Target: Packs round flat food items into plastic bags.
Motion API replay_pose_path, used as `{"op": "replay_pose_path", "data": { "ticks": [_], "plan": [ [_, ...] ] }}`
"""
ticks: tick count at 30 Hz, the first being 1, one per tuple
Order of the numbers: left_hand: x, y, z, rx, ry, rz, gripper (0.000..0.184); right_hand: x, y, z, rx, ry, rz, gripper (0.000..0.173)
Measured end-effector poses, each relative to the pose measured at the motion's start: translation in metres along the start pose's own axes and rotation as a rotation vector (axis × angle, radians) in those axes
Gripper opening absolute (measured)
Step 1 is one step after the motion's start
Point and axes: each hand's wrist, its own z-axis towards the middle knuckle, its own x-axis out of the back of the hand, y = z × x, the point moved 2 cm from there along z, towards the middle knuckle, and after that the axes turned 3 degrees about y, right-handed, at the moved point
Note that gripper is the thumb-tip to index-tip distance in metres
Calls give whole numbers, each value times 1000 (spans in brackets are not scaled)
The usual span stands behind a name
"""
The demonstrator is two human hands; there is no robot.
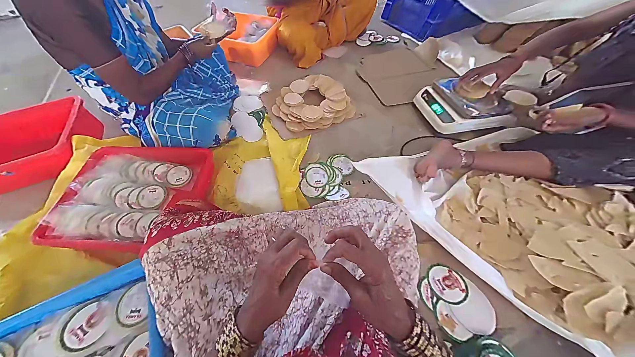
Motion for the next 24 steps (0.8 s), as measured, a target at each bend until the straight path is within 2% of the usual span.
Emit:
{"op": "replay_pose_path", "data": {
  "ticks": [3, 5, 8, 9, 11, 13, 15, 17, 20, 24],
  "plan": [
    [7, -5, -1, 9, 38, -61, 17, 6, 7, -2, 13, -17, -123, 20],
    [11, -5, -1, 24, -5, -17, 23, 9, 8, -3, 29, -17, -193, 20],
    [16, -7, -2, 87, -172, 169, 63, 7, 2, -3, 170, -5, -333, 23],
    [15, -8, -2, 111, -207, 260, 70, 5, -1, -2, 239, -4, -382, 22],
    [11, -12, 0, 136, -261, 397, 62, 1, -7, 0, 328, -24, -430, 20],
    [9, -16, 5, 191, -289, 402, 40, -3, -8, 5, 328, -54, -393, 18],
    [12, -23, 13, 240, -221, 375, 29, 0, 1, 18, 235, -48, -273, 29],
    [23, -36, 23, 258, -94, 396, 30, 6, 28, 41, 95, -4, -183, 40],
    [47, -72, 38, 294, 125, 408, 35, 6, 96, 83, -178, 35, -254, 37],
    [66, -129, 43, 491, 433, 242, 33, -13, 187, 133, -511, -198, -444, 48]
  ]
}}
